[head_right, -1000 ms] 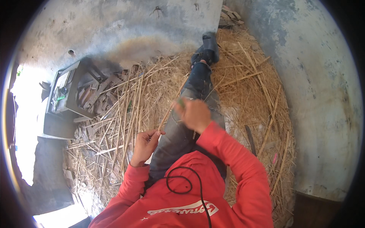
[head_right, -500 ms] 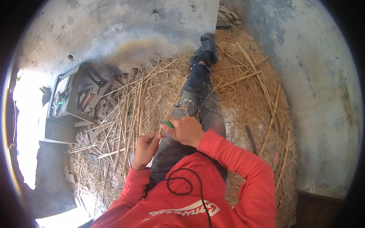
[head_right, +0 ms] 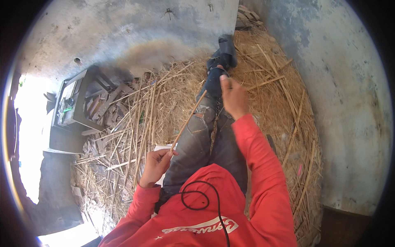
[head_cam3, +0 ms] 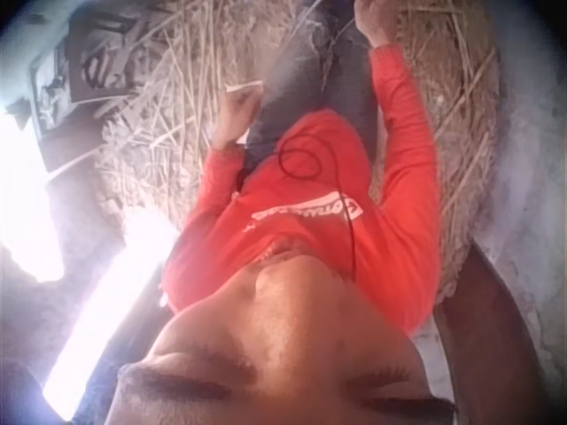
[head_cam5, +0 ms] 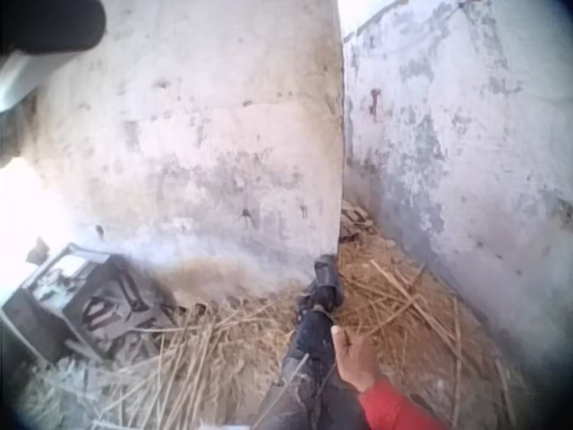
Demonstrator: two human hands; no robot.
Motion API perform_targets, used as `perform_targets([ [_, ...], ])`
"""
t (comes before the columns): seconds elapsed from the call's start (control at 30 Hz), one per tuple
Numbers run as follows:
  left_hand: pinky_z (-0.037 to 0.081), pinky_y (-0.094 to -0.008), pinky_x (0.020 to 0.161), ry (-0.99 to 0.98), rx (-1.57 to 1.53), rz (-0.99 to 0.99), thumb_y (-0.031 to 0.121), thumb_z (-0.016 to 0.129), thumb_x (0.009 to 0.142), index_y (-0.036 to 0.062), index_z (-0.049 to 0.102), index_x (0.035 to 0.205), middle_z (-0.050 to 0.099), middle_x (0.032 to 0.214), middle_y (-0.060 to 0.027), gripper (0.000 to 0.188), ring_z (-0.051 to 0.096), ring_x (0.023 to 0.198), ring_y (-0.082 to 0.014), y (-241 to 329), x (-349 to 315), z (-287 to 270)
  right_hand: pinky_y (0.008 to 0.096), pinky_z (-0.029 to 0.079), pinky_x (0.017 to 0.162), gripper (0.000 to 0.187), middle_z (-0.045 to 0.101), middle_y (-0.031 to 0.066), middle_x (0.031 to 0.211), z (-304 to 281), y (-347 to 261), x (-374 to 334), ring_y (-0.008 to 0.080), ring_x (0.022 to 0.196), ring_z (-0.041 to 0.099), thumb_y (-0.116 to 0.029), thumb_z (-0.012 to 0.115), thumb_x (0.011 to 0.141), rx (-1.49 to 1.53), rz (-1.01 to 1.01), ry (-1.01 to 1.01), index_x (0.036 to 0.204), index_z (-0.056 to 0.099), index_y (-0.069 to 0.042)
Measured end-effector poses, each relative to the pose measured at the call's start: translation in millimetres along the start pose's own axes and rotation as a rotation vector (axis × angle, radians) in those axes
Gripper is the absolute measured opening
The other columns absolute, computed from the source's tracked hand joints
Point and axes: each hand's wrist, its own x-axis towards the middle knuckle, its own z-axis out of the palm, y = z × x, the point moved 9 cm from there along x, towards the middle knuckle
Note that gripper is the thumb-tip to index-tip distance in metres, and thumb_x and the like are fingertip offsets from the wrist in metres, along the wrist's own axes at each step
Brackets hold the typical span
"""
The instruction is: The person strips bark or shavings from a long wooden stick using a small green-handled tool while sitting on a floor covered in wood debris.
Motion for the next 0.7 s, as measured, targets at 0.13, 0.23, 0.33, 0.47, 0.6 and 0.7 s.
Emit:
perform_targets([
  [0.13, 0.024, -0.0236, 0.049, 0.005, -0.051, 0.009, 0.022, 0.061, 0.111, -0.0014, 0.076, 0.114, 0.044, 0.062, 0.0104, 0.028, 0.034, 0.053, -0.0001, 0, -3, -6, 0.0360, 0.039, 0.061, 0.056, 0.052, 0.0041, 0.067, -8, 2, -4, 0.0164, 0.062, 0.049, -0.049, 0.051, 0.111, 0.321, 0.024, -0.075, 0.081, 0.065, -0.003],
  [0.23, 0.023, -0.0235, 0.048, -0.007, -0.090, 0.017, 0.021, 0.060, 0.112, -0.0018, 0.075, 0.115, 0.043, 0.062, 0.0107, 0.028, 0.034, 0.053, 0.0000, 4, 1, -1, 0.0289, 0.034, 0.061, 0.050, 0.045, -0.0055, 0.068, 6, -16, -26, 0.0060, 0.066, 0.041, -0.049, 0.061, 0.107, 0.503, 0.083, -0.194, 0.082, 0.066, -0.006],
  [0.33, 0.023, -0.0236, 0.048, -0.024, -0.089, 0.029, 0.021, 0.060, 0.112, -0.0020, 0.074, 0.116, 0.043, 0.061, 0.0107, 0.028, 0.034, 0.052, 0.0002, 11, 3, 5, 0.0270, 0.035, 0.062, 0.039, 0.046, -0.0091, 0.069, 21, -34, -42, 0.0031, 0.067, 0.041, -0.040, 0.071, 0.103, 0.667, 0.121, -0.286, 0.085, 0.069, -0.006],
  [0.47, 0.021, -0.0236, 0.046, -0.042, -0.117, 0.071, 0.022, 0.059, 0.112, -0.0028, 0.073, 0.114, 0.040, 0.059, 0.0110, 0.028, 0.032, 0.049, 0.0003, 17, 5, 9, 0.0237, 0.031, 0.058, 0.026, 0.048, -0.0119, 0.070, 43, -48, -58, 0.0007, 0.065, 0.039, -0.028, 0.077, 0.101, 0.760, 0.161, -0.383, 0.093, 0.073, -0.004],
  [0.6, 0.024, -0.0237, 0.048, -0.034, -0.112, 0.051, 0.021, 0.059, 0.112, -0.0027, 0.074, 0.116, 0.043, 0.060, 0.0100, 0.029, 0.034, 0.052, -0.0003, 25, 6, 10, 0.0240, 0.030, 0.056, 0.026, 0.048, -0.0117, 0.070, 55, -59, -77, 0.0003, 0.065, 0.038, -0.027, 0.078, 0.100, 0.721, 0.085, -0.405, 0.093, 0.073, -0.003],
  [0.7, 0.025, -0.0236, 0.049, -0.010, -0.098, 0.068, 0.021, 0.060, 0.112, -0.0032, 0.074, 0.117, 0.043, 0.061, 0.0098, 0.029, 0.035, 0.053, -0.0005, 27, 8, 8, 0.0254, 0.033, 0.056, 0.026, 0.054, -0.0058, 0.068, 66, -69, -96, 0.0040, 0.063, 0.040, -0.029, 0.076, 0.101, 0.650, 0.057, -0.499, 0.095, 0.073, -0.003],
])
